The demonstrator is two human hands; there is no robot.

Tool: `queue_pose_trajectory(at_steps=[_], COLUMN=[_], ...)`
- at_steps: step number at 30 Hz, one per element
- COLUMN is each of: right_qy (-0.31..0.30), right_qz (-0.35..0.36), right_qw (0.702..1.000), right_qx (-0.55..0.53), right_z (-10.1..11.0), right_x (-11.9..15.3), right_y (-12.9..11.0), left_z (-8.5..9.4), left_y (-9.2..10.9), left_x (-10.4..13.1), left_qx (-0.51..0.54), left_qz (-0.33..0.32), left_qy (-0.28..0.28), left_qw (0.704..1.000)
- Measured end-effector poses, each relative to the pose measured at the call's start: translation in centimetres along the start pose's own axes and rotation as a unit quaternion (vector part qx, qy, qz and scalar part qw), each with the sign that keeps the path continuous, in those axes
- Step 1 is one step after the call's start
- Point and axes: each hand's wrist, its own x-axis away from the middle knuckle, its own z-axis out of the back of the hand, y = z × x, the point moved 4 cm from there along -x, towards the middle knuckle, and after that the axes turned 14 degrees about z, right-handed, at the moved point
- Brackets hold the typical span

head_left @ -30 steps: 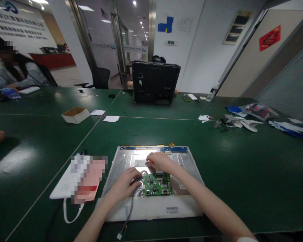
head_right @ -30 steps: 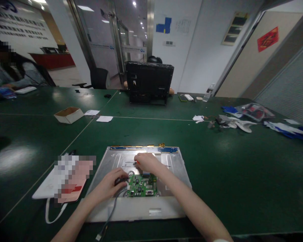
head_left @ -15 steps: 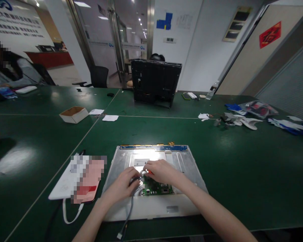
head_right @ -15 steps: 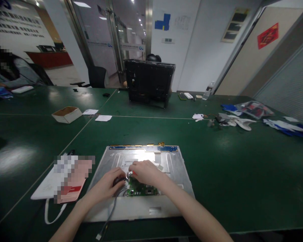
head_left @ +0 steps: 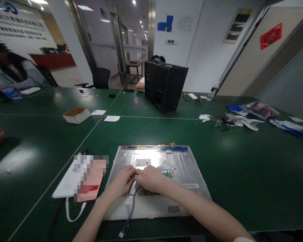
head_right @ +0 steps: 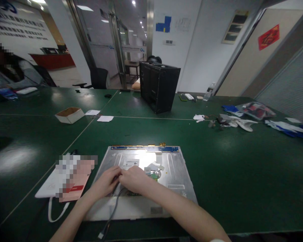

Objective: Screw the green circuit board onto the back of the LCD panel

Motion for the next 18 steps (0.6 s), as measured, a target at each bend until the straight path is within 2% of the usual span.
queue_pose_trajectory(at_steps=[8, 14, 18], right_qy=[0.002, 0.014, 0.007], right_qz=[0.003, 0.024, -0.047], right_qw=[0.999, 0.999, 0.999], right_qx=[0.036, 0.037, 0.006], right_z=[0.0, 0.8, 1.4], right_x=[-0.1, 0.1, 1.1], right_y=[-0.5, -1.0, 1.0], left_z=[0.3, 0.9, 0.5], left_y=[0.6, 1.5, 1.5], left_x=[-0.8, -2.6, -4.0], left_qx=[-0.016, -0.022, -0.036], left_qz=[0.018, -0.002, -0.015], left_qy=[0.0, 0.021, 0.019], left_qw=[1.0, 1.0, 0.999])
